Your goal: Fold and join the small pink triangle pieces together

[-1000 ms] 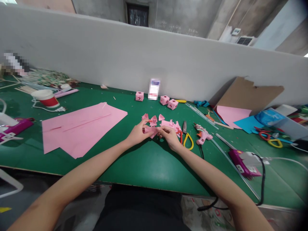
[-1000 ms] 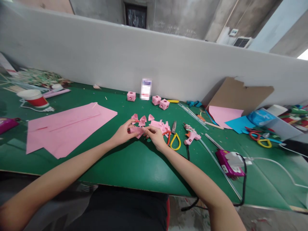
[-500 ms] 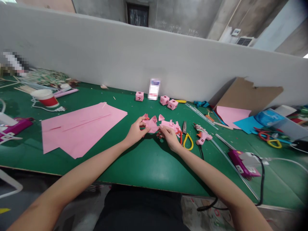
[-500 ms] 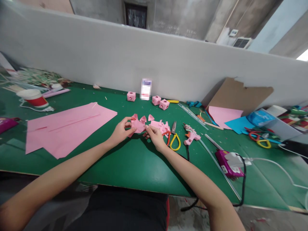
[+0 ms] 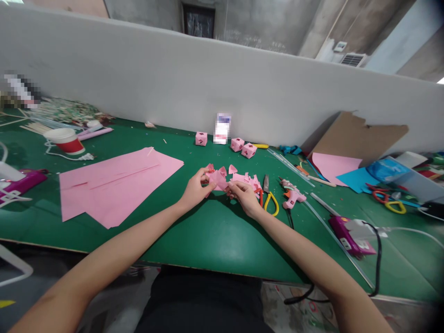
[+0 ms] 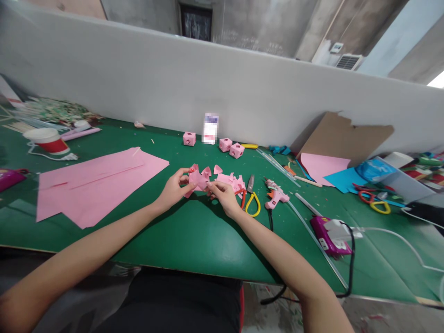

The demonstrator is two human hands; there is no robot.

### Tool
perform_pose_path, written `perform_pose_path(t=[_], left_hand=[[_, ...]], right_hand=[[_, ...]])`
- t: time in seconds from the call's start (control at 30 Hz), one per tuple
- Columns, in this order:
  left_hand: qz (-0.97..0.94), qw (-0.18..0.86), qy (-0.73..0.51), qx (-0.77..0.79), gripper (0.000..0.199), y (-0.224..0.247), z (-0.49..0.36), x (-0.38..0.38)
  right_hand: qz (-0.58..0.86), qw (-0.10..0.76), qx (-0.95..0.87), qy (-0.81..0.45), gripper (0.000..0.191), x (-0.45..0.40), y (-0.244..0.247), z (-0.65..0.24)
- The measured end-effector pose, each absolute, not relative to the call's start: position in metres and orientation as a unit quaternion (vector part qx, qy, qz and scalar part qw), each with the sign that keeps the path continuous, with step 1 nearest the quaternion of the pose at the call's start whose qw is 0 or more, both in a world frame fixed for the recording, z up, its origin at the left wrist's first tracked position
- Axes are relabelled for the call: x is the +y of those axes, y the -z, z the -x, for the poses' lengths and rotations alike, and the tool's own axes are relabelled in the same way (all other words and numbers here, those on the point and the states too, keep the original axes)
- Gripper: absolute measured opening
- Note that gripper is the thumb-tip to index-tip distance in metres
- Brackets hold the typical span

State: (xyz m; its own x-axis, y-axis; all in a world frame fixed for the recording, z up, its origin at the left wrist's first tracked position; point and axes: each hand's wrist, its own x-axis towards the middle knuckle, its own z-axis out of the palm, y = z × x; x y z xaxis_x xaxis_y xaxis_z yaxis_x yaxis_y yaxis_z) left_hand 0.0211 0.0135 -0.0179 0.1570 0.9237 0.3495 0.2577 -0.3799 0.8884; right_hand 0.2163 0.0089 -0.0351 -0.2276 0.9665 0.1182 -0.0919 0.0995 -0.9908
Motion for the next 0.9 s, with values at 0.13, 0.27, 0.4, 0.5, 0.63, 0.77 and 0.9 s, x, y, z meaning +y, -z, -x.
perform_pose_path(t=[0.13,0.27,0.4,0.5,0.63,0.77,0.9], left_hand=[[-0.687,0.332,-0.479,0.434,0.037,0.0174,-0.0220,0.0122],[-0.700,0.325,-0.467,0.431,0.037,0.0183,-0.0220,0.0116],[-0.712,0.317,-0.462,0.424,0.038,0.0203,-0.0217,0.0118],[-0.718,0.317,-0.460,0.415,0.037,0.0213,-0.0220,0.0112],[-0.729,0.319,-0.439,0.416,0.038,0.0220,-0.0233,0.0097],[-0.738,0.324,-0.426,0.410,0.041,0.0236,-0.0249,0.0089],[-0.732,0.338,-0.430,0.406,0.044,0.0230,-0.0259,0.0078]], right_hand=[[0.394,0.479,-0.567,-0.542,0.028,0.0076,0.0335,-0.2150],[0.392,0.469,-0.583,-0.536,0.027,0.0064,0.0315,-0.2137],[0.406,0.453,-0.592,-0.529,0.028,0.0062,0.0303,-0.2129],[0.404,0.434,-0.611,-0.525,0.030,0.0058,0.0295,-0.2124],[0.405,0.429,-0.618,-0.519,0.031,0.0055,0.0294,-0.2124],[0.406,0.433,-0.619,-0.515,0.032,0.0058,0.0301,-0.2131],[0.406,0.445,-0.610,-0.515,0.032,0.0057,0.0294,-0.2130]])
